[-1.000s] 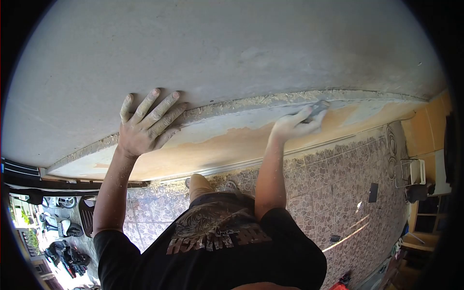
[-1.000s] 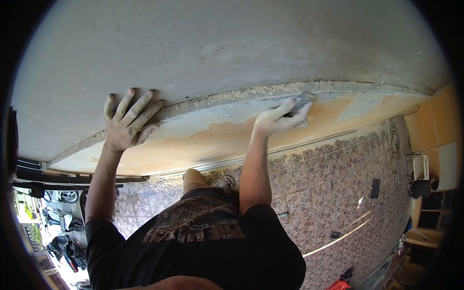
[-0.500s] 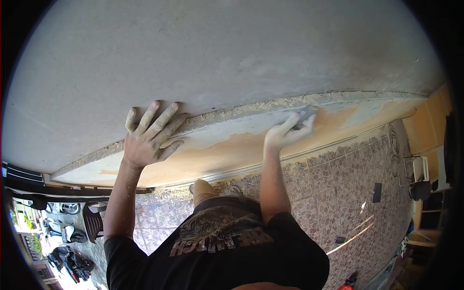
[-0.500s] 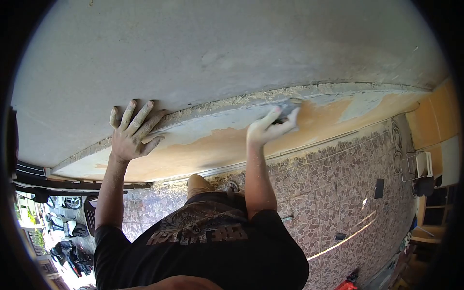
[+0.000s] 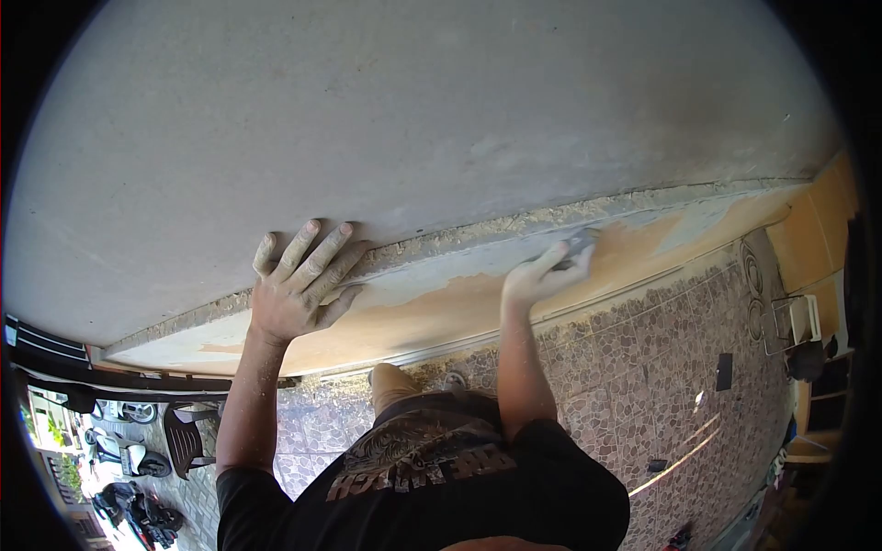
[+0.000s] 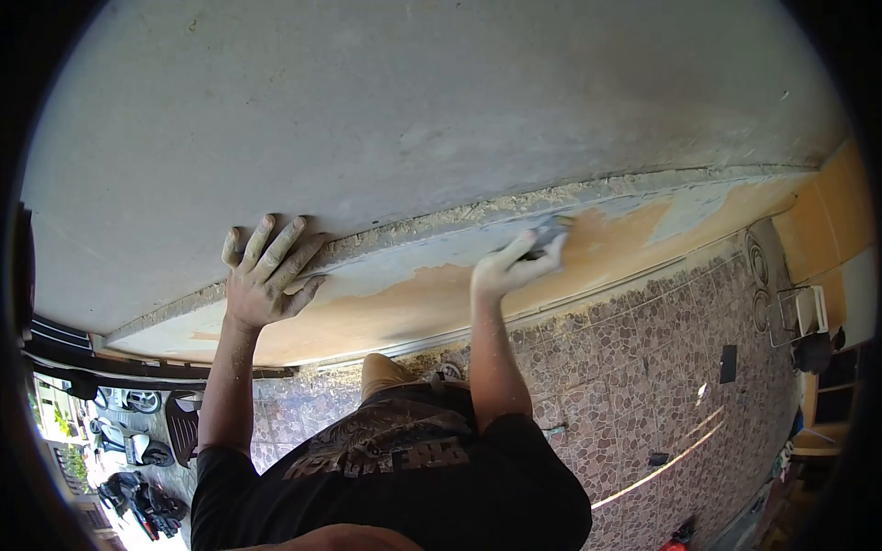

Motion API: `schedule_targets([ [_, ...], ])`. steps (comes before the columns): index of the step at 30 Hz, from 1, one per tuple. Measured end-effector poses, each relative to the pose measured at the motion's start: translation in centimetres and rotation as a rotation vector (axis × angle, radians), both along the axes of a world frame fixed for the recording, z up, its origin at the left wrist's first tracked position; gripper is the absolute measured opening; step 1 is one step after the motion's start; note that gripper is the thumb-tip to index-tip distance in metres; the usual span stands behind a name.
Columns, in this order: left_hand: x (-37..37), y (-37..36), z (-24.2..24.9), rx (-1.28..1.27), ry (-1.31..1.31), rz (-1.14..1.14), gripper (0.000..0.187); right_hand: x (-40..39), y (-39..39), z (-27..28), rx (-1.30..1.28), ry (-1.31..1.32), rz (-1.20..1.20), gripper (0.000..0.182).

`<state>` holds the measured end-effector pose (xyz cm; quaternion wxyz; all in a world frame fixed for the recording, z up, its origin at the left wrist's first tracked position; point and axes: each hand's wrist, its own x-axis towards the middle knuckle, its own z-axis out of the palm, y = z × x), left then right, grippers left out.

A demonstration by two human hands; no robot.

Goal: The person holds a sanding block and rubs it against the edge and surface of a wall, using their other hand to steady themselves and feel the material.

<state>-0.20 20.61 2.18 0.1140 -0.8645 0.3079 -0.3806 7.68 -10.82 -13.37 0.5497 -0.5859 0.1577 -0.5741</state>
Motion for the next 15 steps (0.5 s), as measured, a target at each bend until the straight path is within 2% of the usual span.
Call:
schedule_targets([
  [2, -0.1, 0.1, 0.0, -0.006, 0.010, -0.010, 0.044, -3.5, 7.9, -2.5, -0.314, -0.085, 0.101, 0.051],
  [3, -0.2, 0.2, 0.0, -0.005, 0.019, -0.025, 0.047, -5.3, 9.5, -1.1, -0.666, -0.023, -0.071, 0.054],
  [5, 0.2, 0.3, 0.3, -0.001, 0.012, -0.055, 0.050, -5.1, 8.2, -1.5, -0.709, -0.090, 0.026, 0.055],
  [7, -0.1, 0.7, 0.0, -0.035, 0.044, -0.040, 0.050, -2.2, 3.8, -1.5, -0.352, -0.084, 0.081, 0.049],
  [11, -0.2, 0.1, 0.3, -0.056, 0.023, -0.035, 0.049, 1.4, -6.9, 4.4, 0.488, -0.032, -0.005, 0.045],
  [12, -0.1, 0.0, 0.3, -0.058, 0.010, -0.048, 0.049, 1.4, -6.6, 3.7, 0.474, -0.027, 0.002, 0.045],
  [14, 0.0, 0.0, 0.1, -0.066, -0.010, -0.051, 0.048, 0.9, -3.5, 1.3, 0.050, 0.023, -0.010, 0.045],
  [15, 0.1, 0.0, 0.1, -0.074, -0.012, -0.042, 0.048, -0.7, 1.1, 1.4, -0.085, 0.006, 0.004, 0.045],
])
